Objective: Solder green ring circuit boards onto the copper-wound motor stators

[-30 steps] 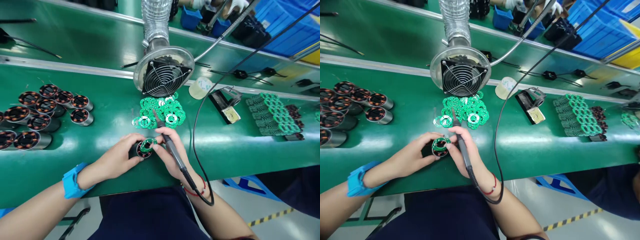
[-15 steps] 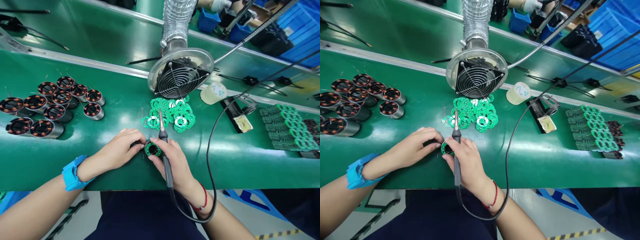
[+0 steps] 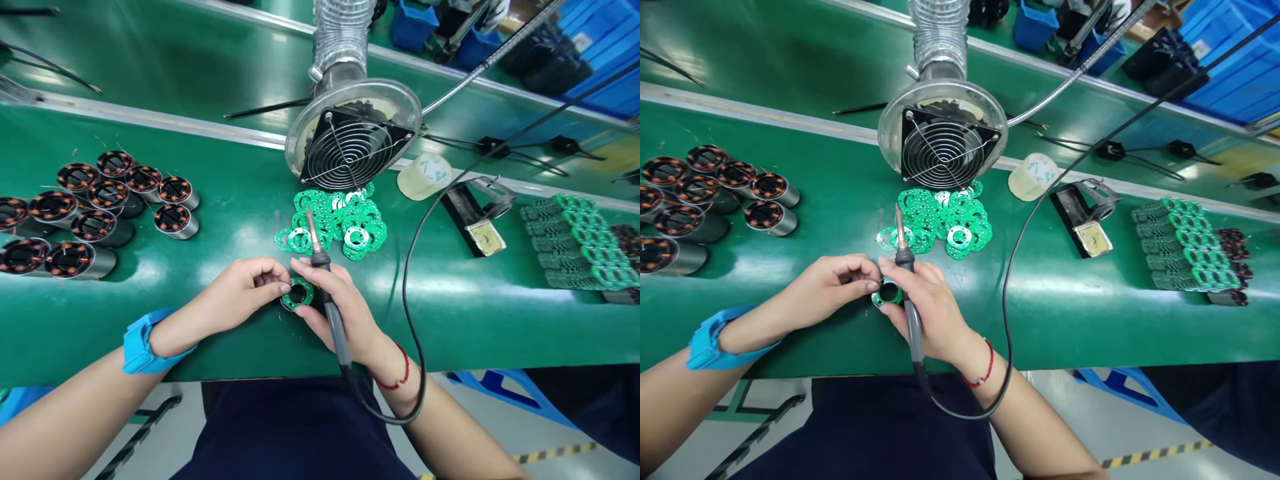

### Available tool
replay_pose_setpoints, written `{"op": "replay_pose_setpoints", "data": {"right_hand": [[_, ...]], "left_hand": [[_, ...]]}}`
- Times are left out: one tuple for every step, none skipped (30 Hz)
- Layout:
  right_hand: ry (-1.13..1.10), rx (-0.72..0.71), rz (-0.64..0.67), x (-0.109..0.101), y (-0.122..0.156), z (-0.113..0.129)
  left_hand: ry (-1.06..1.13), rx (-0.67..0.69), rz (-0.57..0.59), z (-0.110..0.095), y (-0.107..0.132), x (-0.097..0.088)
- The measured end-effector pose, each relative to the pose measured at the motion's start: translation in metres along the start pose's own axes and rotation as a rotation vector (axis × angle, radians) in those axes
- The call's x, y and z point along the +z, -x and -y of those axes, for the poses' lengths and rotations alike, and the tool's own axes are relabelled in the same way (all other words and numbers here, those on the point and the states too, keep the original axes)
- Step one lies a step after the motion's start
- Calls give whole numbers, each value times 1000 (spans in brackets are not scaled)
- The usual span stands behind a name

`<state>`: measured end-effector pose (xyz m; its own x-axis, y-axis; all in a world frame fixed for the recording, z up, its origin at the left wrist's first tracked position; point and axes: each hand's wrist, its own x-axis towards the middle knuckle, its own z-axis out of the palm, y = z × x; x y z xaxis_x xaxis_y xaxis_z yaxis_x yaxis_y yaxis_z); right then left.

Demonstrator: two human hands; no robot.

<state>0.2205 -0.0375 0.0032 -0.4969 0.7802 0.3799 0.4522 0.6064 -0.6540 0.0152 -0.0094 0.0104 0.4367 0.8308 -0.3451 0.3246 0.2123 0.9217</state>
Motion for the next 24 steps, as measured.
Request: {"op": "replay_pose_setpoints", "data": {"right_hand": [[29, -8, -19, 0, 1, 2], [66, -18, -29, 1, 2, 3], [104, -27, -36, 1, 3, 4], [136, -36, -43, 2, 3, 5], [155, -47, -55, 2, 4, 6], [160, -57, -68, 2, 4, 6], [152, -62, -82, 2, 4, 7], [137, -61, -94, 2, 4, 7], [117, -55, -105, 2, 4, 8], [95, -46, -120, 1, 4, 10], [69, -34, -139, 0, 4, 11], [42, -15, -165, -2, 6, 12], [14, 9, -197, -3, 7, 14], [-16, 38, -236, -4, 10, 15], [-48, 70, -279, -5, 13, 16], [-81, 107, -324, -6, 17, 16], [-112, 142, -366, -6, 22, 17], [-141, 172, -403, -6, 26, 17], [-168, 193, -433, -6, 30, 17], [-190, 205, -455, -5, 34, 17], [-203, 209, -468, -4, 37, 18], [-208, 209, -471, -4, 38, 18], [-206, 207, -467, -3, 39, 19], [-201, 209, -460, -3, 39, 20]], "left_hand": [[19, -20, 2, 0, 0, 0], [39, -37, 2, 0, 0, 0], [60, -51, -1, 0, -1, 0], [79, -59, -4, -1, -1, 0], [93, -64, -9, -2, -1, 0], [99, -68, -14, -3, -1, 0], [98, -70, -20, -4, 0, -1], [90, -75, -23, -5, 0, -1], [79, -78, -27, -5, 0, -1], [67, -80, -29, -6, 0, -2], [57, -78, -29, -6, 0, -2], [47, -72, -28, -6, 0, -2], [38, -63, -26, -6, 1, -2], [31, -53, -24, -6, 1, -2], [25, -45, -23, -5, 1, -2], [17, -41, -23, -5, 0, -1], [10, -40, -24, -5, 0, -1], [4, -40, -27, -5, 0, -1], [0, -42, -29, -5, -1, -1], [-3, -45, -31, -5, -1, -1], [-5, -48, -33, -5, -2, -1], [-6, -53, -36, -5, -2, 0], [-5, -60, -38, -5, -2, 0], [-5, -66, -40, -6, -2, 0]]}}
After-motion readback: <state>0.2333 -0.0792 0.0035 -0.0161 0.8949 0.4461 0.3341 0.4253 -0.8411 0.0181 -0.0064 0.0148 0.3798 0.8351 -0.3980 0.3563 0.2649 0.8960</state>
